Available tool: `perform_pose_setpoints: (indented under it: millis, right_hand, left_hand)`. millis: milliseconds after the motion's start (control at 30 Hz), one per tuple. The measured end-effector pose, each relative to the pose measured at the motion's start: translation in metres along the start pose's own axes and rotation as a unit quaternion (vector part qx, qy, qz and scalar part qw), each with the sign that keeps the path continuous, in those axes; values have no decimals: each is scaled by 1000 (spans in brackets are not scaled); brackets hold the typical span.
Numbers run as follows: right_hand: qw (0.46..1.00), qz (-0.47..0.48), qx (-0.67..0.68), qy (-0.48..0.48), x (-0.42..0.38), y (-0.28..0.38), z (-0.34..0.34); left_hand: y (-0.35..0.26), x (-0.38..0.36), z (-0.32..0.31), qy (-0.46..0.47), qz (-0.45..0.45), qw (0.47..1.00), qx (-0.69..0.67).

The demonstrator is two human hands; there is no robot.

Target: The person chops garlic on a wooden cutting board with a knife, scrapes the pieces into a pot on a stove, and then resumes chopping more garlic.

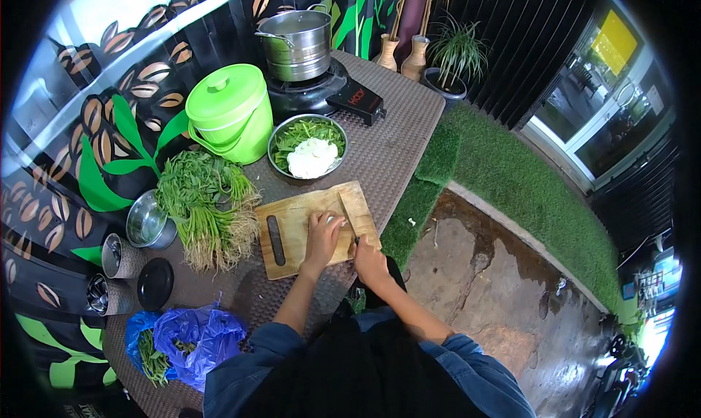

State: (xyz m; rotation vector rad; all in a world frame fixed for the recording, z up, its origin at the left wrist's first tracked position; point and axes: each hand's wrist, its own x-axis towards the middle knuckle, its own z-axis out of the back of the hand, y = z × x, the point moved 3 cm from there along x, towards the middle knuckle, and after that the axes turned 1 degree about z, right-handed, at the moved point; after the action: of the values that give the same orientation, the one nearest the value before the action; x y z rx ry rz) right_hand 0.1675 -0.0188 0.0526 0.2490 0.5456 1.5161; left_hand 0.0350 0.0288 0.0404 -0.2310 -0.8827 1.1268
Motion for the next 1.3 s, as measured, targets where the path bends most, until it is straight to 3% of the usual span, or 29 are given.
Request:
perform_pose_setpoints:
  millis: [100,267,333,633,767,900,1033,1133,1200,1300]
  right_hand:
    - [998,54,14,10,17,-5,12]
    - [998,49,5,27,14,0,12]
    - [1000,-19,12,11,7,5,-2]
    - [999,35,16,22,15,3,15]
    - [998,-29,-45,-12,10,5,-15]
    - [998,7,-45,-45,24,6,-2]
    - [999,14,-13,30,24,7,18]
    - [995,61,-67,-43,12,7,-5]
    - [998,-47,-12,27,7,11,-18]
    - [999,4,-7,-35,19,7,-16]
  left_hand:
    - [-3,0,2,26,24,999,-11]
    - [-3,1,4,4,9,999,-30]
    - [1,0,1,-1,15,999,-38]
    - [-1,-1,2,-5,16,999,-28]
    - [0,0,3,1,19,999,-39]
    - [-3,-1,6,7,23,999,-35]
    - [0,-1,2,-9,14,999,-29]
    - [0,-1,3,-14,25,999,-36]
    - [2,-2,3,-18,28,999,-35]
    - [3,-2,3,-26,17,999,-33]
